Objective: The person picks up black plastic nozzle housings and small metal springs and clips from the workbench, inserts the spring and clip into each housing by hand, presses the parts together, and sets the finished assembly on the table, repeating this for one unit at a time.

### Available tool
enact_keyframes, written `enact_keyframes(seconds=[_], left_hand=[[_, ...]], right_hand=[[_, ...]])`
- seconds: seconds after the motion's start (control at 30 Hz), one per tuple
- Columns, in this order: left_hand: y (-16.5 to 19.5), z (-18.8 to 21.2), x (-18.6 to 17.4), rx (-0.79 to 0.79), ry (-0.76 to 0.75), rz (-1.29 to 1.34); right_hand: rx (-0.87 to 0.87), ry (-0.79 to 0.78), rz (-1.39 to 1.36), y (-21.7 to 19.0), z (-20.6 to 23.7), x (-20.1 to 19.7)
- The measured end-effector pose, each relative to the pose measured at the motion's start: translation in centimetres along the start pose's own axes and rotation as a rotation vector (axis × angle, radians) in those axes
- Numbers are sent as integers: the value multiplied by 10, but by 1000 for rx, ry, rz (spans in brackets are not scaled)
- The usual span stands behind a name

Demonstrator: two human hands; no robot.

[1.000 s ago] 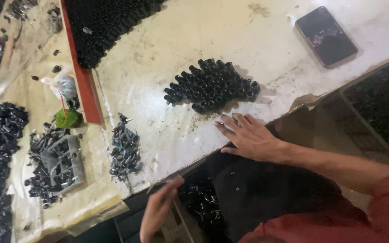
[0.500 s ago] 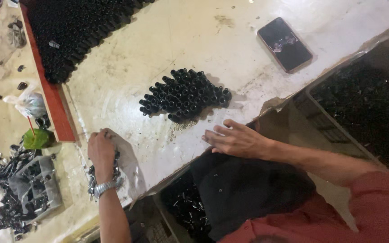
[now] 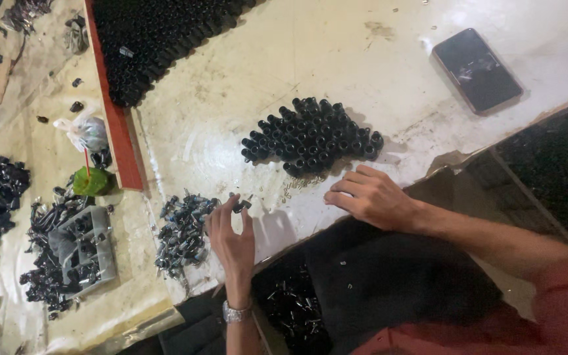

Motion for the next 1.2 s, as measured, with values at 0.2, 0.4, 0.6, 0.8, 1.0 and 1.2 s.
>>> enact_keyframes(seconds=[0.2, 0.4, 0.6, 0.8, 1.0, 1.2], left_hand=[[-13, 17, 19, -177, 52, 319], [-44, 29, 46, -386, 18, 633], [-53, 26, 40, -368, 86, 721], [-42, 14, 27, -375, 104, 684], [-44, 21, 26, -502, 123, 721], [-55, 25, 36, -524, 196, 847]], right_hand=[[29, -13, -34, -18, -19, 23], [25, 14, -53, -24, -21, 24], [191, 10, 129, -19, -21, 31], [215, -96, 279, -26, -24, 39], [246, -179, 292, -19, -25, 45], [282, -183, 295, -15, -35, 53]])
Point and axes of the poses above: each hand's wrist, its own z-axis away from the middle knuckle, its own x-axis out of the palm, y = z × x, the point moved 6 cm from there along -z, towards the middle knuckle, and after that the axes turned 4 degrees about -z, right-handed, at the moved point
